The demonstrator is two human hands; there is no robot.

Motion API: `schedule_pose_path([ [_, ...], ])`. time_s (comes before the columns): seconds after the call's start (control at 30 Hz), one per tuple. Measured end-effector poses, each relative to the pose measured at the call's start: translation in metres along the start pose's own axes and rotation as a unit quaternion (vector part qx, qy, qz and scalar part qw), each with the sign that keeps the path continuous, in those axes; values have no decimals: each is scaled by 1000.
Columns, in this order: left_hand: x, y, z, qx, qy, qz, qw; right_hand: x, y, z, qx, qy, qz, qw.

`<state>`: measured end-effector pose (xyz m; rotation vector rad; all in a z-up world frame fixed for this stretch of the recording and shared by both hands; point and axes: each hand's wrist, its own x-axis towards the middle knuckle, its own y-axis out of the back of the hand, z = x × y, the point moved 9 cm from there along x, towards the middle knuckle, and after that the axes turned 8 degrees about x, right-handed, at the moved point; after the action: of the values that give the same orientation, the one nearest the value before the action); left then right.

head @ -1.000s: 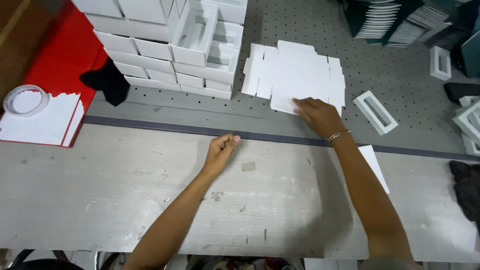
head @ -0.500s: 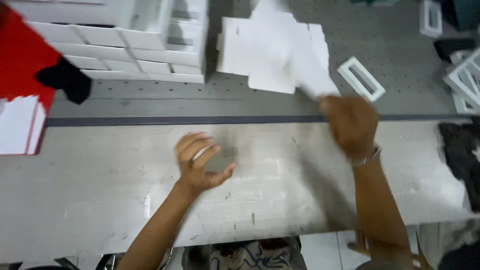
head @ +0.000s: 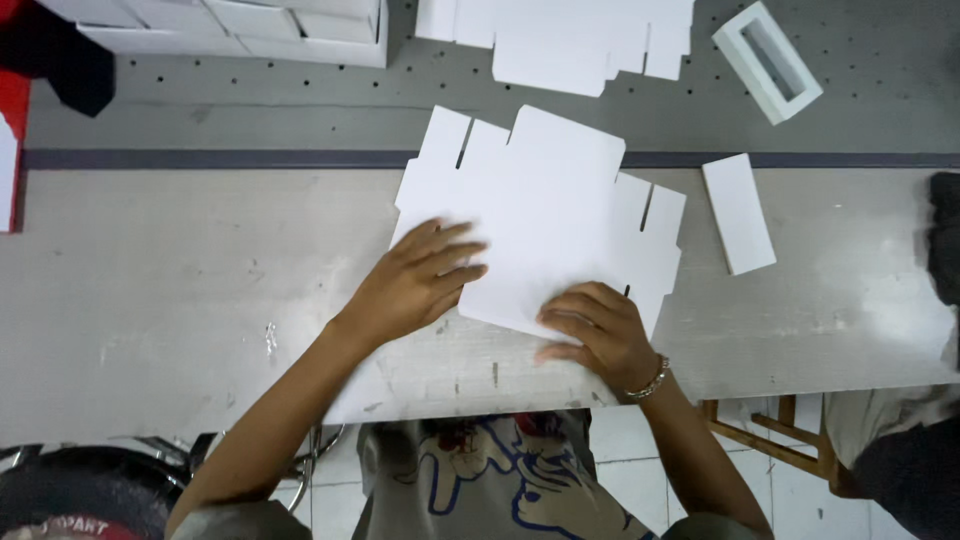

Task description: The person folds flat white cardboard pieces into rectangular boxes by hand, tucking flaps into slots to form the structure. They then insert a white rectangular frame into the assembled box and place the completed unit onto a stack.

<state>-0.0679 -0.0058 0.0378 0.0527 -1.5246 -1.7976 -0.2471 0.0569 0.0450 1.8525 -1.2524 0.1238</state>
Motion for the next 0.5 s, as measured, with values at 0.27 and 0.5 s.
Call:
schedule_pose_path([
  [0.27,-18,-17,-1,-66,-16,-29,997,-34,-3,56,-128,-188,-102,968],
  [0.5,-3,-39,-6,-84,29,-135,987,-20,8,44,-142,-206,-52,967],
])
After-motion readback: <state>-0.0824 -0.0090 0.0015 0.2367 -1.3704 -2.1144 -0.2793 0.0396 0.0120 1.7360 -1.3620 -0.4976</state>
